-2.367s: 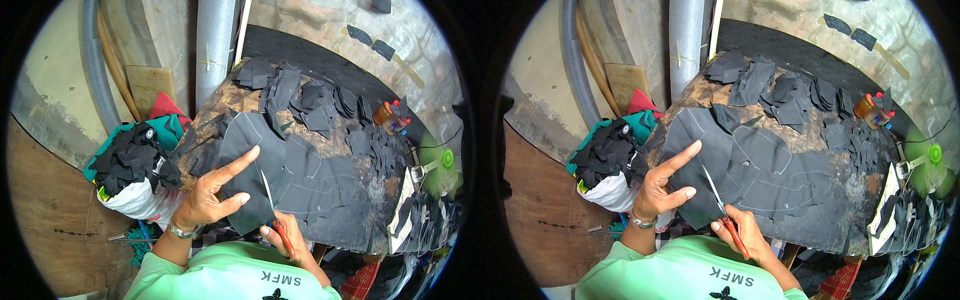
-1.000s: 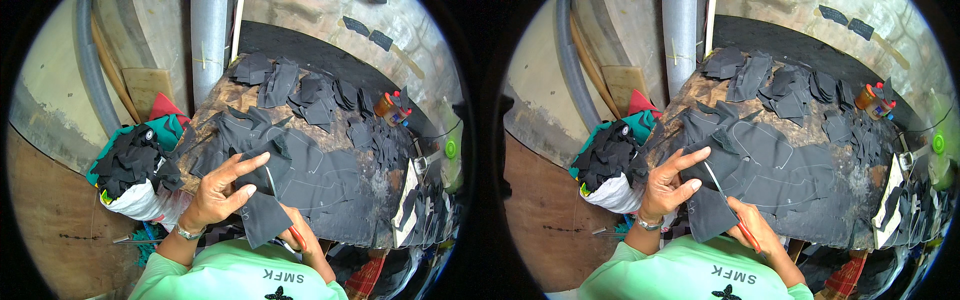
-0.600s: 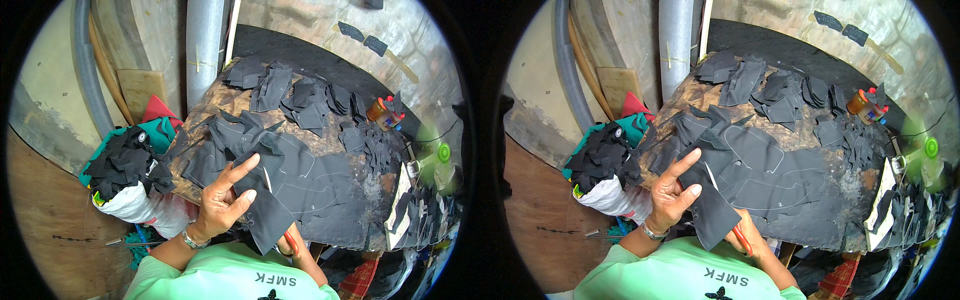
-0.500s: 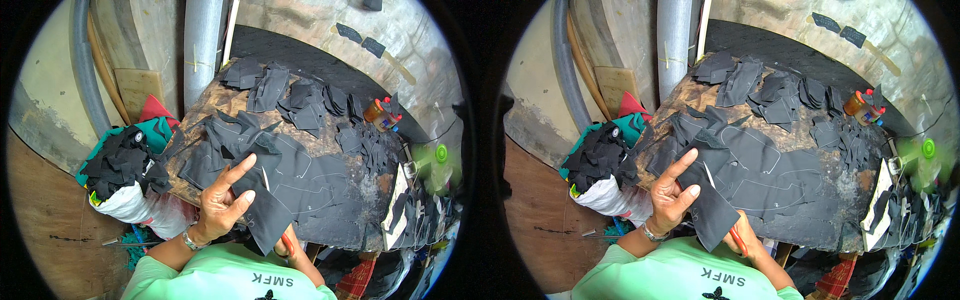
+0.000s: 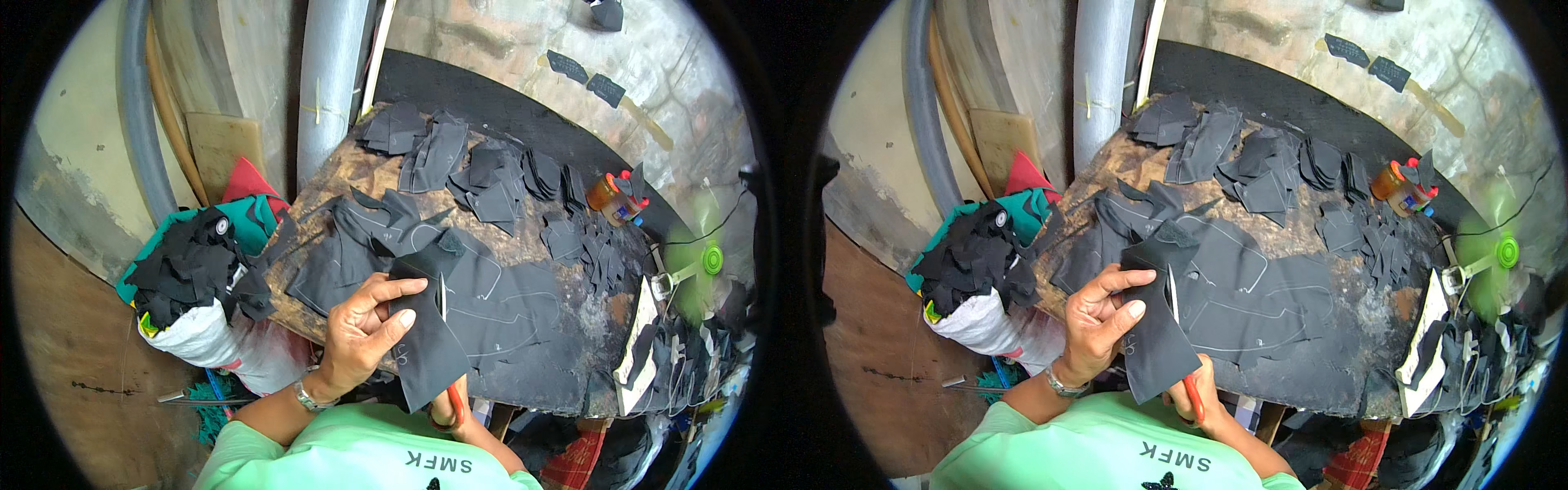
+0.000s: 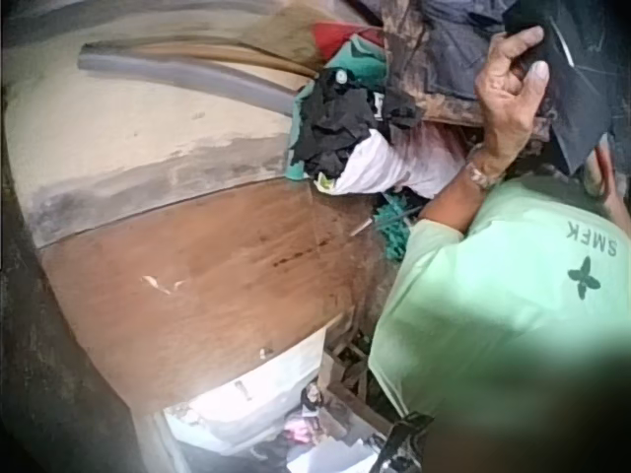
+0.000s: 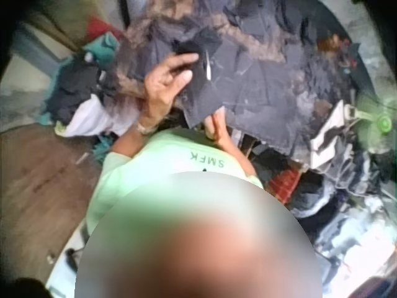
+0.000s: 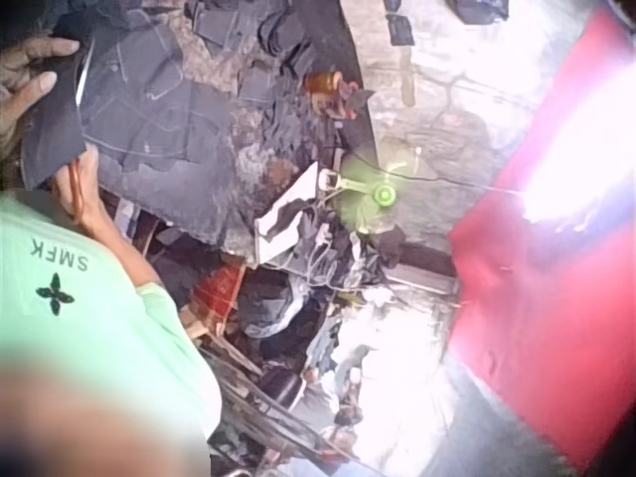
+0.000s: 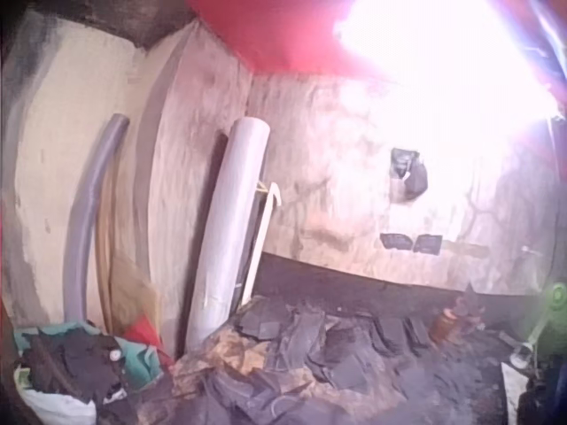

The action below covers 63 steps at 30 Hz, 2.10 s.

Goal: The person cuts black material pieces along marked outlines using scissors. They repeatedly pick up pieces, trim along the lines, and place the cut pieces on the table.

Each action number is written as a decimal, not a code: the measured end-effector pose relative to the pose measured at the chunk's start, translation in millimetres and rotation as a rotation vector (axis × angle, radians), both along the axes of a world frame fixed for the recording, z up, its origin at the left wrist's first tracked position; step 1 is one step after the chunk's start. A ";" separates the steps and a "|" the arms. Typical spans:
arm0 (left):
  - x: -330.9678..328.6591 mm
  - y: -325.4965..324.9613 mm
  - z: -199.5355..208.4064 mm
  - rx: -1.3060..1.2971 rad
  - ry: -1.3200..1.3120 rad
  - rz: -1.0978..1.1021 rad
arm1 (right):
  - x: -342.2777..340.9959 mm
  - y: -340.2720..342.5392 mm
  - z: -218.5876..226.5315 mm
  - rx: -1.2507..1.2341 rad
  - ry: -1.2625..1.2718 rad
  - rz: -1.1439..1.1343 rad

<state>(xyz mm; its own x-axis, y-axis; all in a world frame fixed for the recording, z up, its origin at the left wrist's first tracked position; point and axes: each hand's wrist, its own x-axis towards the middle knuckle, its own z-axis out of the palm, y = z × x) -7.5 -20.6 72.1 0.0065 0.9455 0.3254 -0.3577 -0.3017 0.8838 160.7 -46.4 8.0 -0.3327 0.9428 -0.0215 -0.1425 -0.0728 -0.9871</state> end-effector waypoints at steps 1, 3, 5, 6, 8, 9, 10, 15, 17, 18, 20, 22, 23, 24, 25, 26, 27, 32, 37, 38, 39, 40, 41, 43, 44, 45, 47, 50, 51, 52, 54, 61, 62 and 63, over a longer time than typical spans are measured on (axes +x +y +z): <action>-6.9 2.1 2.3 -0.024 0.013 -0.047 | 2.1 2.9 6.1 -0.003 -0.018 0.027; -19.9 3.5 7.7 -0.058 0.047 -0.136 | 7.4 10.7 16.4 -0.017 -0.056 0.123; -30.1 4.9 13.4 -0.090 0.107 -0.202 | 10.2 16.6 23.0 -0.083 -0.158 0.215; -34.2 5.5 16.2 -0.107 0.129 -0.234 | 9.8 18.9 24.8 -0.073 -0.170 0.225; -41.9 6.8 21.2 -0.114 0.190 -0.262 | 8.2 21.0 28.0 -0.099 -0.220 0.250; -45.8 7.6 23.3 -0.111 0.249 -0.270 | 8.5 20.1 30.0 -0.070 -0.146 0.259; -48.7 8.9 24.5 -0.087 0.302 -0.267 | 9.3 20.1 32.1 -0.060 -0.176 0.273; -56.6 14.5 24.9 -0.053 0.345 -0.312 | 13.7 21.8 39.2 -0.012 -0.222 0.312; -57.8 14.2 25.2 -0.083 0.360 -0.316 | 13.8 20.6 39.5 -0.049 -0.214 0.302; -57.9 14.0 25.5 -0.091 0.366 -0.310 | 14.8 18.5 40.1 -0.085 -0.231 0.295; -57.1 14.5 25.6 -0.088 0.372 -0.303 | 15.0 16.3 40.3 -0.128 -0.241 0.288; -55.9 15.6 25.0 -0.056 0.362 -0.294 | 13.9 14.8 40.9 -0.147 -0.222 0.287; -55.2 16.2 24.3 -0.071 0.341 -0.293 | 14.1 15.1 41.7 -0.179 -0.264 0.286; -53.9 16.5 23.0 -0.076 0.309 -0.285 | 13.2 16.2 42.1 -0.143 -0.210 0.287; -53.0 16.5 21.6 -0.083 0.290 -0.287 | 12.1 17.2 42.4 -0.138 -0.206 0.275; -54.0 15.9 21.2 -0.098 0.324 -0.292 | 10.9 18.3 42.6 -0.149 -0.227 0.262; -54.9 15.2 20.9 -0.113 0.372 -0.308 | 9.8 19.9 42.4 -0.096 -0.208 0.251; -52.4 19.8 22.4 -0.075 0.449 -0.322 | 9.8 22.5 35.1 -0.073 -0.349 0.199; -48.9 54.9 29.9 -0.127 0.498 -0.521 | 31.0 18.3 17.8 -0.068 -0.164 0.015; -47.4 66.5 31.8 -0.086 0.561 -0.567 | 38.1 22.8 13.0 -0.008 -0.183 -0.079; -43.1 77.2 32.0 -0.138 0.497 -0.553 | 45.7 25.4 8.6 0.067 -0.144 -0.160; -38.7 94.2 33.1 -0.070 0.492 -0.588 | 52.6 28.4 4.0 0.110 -0.114 -0.240; -32.9 113.3 34.6 0.025 0.521 -0.536 | 56.8 30.6 -0.9 0.143 -0.085 -0.302; -28.0 160.0 44.1 0.055 0.630 -0.510 | 61.3 32.2 -9.4 0.176 0.069 -0.375; -24.2 191.9 50.4 0.106 0.690 -0.534 | 63.1 32.7 -12.5 0.160 -0.005 -0.402; -17.4 225.4 54.3 0.170 0.787 -0.435 | 63.6 33.4 -15.1 0.168 -0.030 -0.417; -10.4 286.6 58.3 0.274 1.016 -0.197 | 62.4 35.0 -18.5 0.209 -0.090 -0.456; -7.5 337.7 41.8 0.109 1.064 0.003 | 63.9 41.7 -18.8 0.071 0.025 -0.469; -4.5 339.5 29.9 0.251 1.059 -0.008 | 64.2 41.9 -17.6 0.056 0.034 -0.477; -0.7 334.7 19.1 0.399 1.049 -0.013 | 64.4 42.9 -16.5 0.038 0.047 -0.479; 5.5 303.4 -1.6 0.257 1.131 -0.246 | 63.4 43.8 -14.5 0.044 0.042 -0.481; -21.9 105.6 -35.0 0.227 1.662 -0.332 | 61.4 42.8 -11.4 0.076 0.026 -0.478; -23.4 87.4 -39.3 0.204 1.706 -0.266 | 61.3 42.7 -12.0 0.082 0.014 -0.482; -23.1 74.3 -45.4 0.233 1.676 -0.158 | 60.7 41.6 -12.6 0.086 0.026 -0.490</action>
<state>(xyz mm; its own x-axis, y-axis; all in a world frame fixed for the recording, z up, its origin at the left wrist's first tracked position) -30.6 53.7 26.7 0.5443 0.8387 -0.0143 0.8161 -0.5256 0.2403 221.4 -4.8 -4.6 0.1504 0.9864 0.0660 -0.1641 0.0908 -0.9823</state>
